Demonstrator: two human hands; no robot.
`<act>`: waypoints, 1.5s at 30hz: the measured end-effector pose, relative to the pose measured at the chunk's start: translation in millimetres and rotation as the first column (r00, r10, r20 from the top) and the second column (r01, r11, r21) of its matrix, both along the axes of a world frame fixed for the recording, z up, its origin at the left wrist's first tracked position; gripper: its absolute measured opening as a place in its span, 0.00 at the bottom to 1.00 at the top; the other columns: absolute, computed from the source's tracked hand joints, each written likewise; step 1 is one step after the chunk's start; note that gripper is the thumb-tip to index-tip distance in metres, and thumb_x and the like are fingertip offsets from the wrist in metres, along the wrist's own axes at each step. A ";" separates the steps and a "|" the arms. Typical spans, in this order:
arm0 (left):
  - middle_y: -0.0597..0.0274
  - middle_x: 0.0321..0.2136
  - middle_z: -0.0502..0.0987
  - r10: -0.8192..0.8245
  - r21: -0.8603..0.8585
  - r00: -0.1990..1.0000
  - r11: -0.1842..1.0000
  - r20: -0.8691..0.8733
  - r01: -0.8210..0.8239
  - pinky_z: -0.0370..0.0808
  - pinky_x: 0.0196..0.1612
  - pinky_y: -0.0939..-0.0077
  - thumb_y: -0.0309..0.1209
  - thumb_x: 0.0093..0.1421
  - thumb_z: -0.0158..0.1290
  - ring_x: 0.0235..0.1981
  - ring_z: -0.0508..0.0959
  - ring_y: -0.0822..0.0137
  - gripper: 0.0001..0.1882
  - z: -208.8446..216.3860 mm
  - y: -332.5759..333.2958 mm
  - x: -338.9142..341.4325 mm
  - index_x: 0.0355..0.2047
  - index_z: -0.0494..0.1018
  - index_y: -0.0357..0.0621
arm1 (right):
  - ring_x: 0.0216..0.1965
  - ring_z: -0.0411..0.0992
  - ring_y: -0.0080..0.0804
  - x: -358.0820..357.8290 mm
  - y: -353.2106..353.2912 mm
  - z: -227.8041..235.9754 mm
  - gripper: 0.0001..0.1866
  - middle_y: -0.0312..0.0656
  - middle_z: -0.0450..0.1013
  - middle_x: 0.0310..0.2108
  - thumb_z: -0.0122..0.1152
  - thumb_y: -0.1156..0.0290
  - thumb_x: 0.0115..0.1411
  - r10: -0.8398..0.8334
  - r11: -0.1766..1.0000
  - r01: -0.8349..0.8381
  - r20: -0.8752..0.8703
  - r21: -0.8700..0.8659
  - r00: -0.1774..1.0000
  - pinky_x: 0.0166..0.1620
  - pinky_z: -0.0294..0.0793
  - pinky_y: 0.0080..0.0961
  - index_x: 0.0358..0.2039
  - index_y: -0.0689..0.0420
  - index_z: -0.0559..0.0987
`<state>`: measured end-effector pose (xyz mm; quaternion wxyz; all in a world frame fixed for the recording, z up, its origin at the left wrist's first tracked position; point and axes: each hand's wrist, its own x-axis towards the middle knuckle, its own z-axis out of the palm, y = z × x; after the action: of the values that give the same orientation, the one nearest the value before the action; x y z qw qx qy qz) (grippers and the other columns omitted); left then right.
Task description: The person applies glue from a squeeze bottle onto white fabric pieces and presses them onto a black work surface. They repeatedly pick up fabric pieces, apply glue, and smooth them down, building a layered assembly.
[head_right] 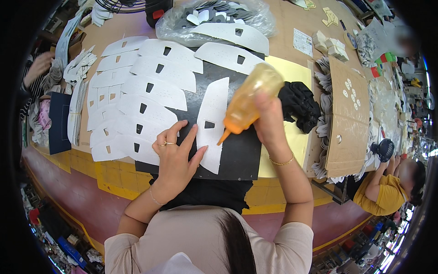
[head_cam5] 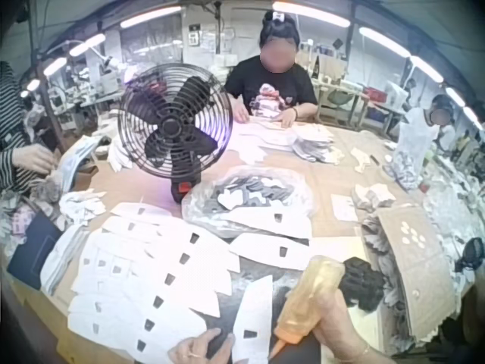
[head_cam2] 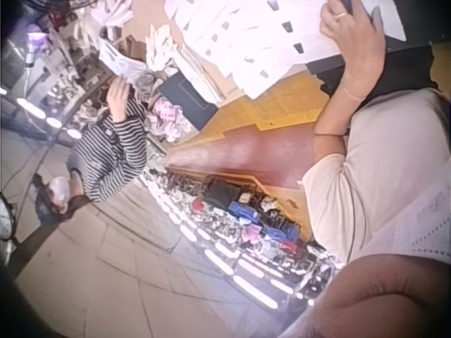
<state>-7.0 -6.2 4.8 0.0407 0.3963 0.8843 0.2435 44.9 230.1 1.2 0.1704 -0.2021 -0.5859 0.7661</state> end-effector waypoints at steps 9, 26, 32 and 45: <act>0.56 0.49 0.71 -0.147 0.163 0.989 0.976 0.019 0.142 0.61 0.53 0.61 0.24 0.58 0.59 0.49 0.70 0.57 0.26 1.4 10.0 6.4 0.59 0.72 0.41 | 0.31 0.78 0.30 23.9 57.2 3.0 0.37 0.45 0.76 0.39 0.46 0.32 0.66 -0.401 0.873 0.266 -0.291 -0.408 0.869 0.29 0.81 0.27 0.50 0.58 0.71; 0.59 0.41 0.80 -0.696 0.490 0.624 0.707 0.356 0.509 0.74 0.43 0.80 0.15 0.59 0.54 0.41 0.78 0.70 0.18 132.5 128.7 -55.0 0.49 0.80 0.40 | 0.16 0.61 0.21 96.4 116.1 27.3 0.42 0.49 0.72 0.31 0.55 0.35 0.63 -0.501 0.839 0.075 -0.712 -0.539 0.492 0.20 0.62 0.16 0.48 0.70 0.71; 0.61 0.45 0.80 -0.632 0.616 0.497 0.756 0.595 0.223 0.75 0.48 0.78 0.19 0.60 0.54 0.42 0.78 0.72 0.20 83.4 200.5 -60.8 0.53 0.78 0.40 | 0.15 0.59 0.21 109.8 123.0 29.2 0.41 0.50 0.72 0.32 0.56 0.37 0.63 -0.549 0.820 0.076 -0.744 -0.567 0.381 0.21 0.62 0.15 0.48 0.71 0.72; 0.51 0.43 0.78 -0.380 0.266 0.913 0.904 0.147 0.333 0.77 0.45 0.66 0.22 0.59 0.57 0.42 0.79 0.57 0.16 38.2 117.1 -88.8 0.48 0.78 0.39 | 0.27 0.76 0.29 61.3 77.6 31.3 0.41 0.50 0.74 0.41 0.53 0.33 0.63 -0.588 0.797 0.407 -0.418 -0.446 0.693 0.27 0.76 0.21 0.52 0.64 0.70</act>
<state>-95.7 110.9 43.0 0.1238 0.5280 0.7530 0.3727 106.2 307.7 32.5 0.4958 -0.1573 -0.3040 0.7981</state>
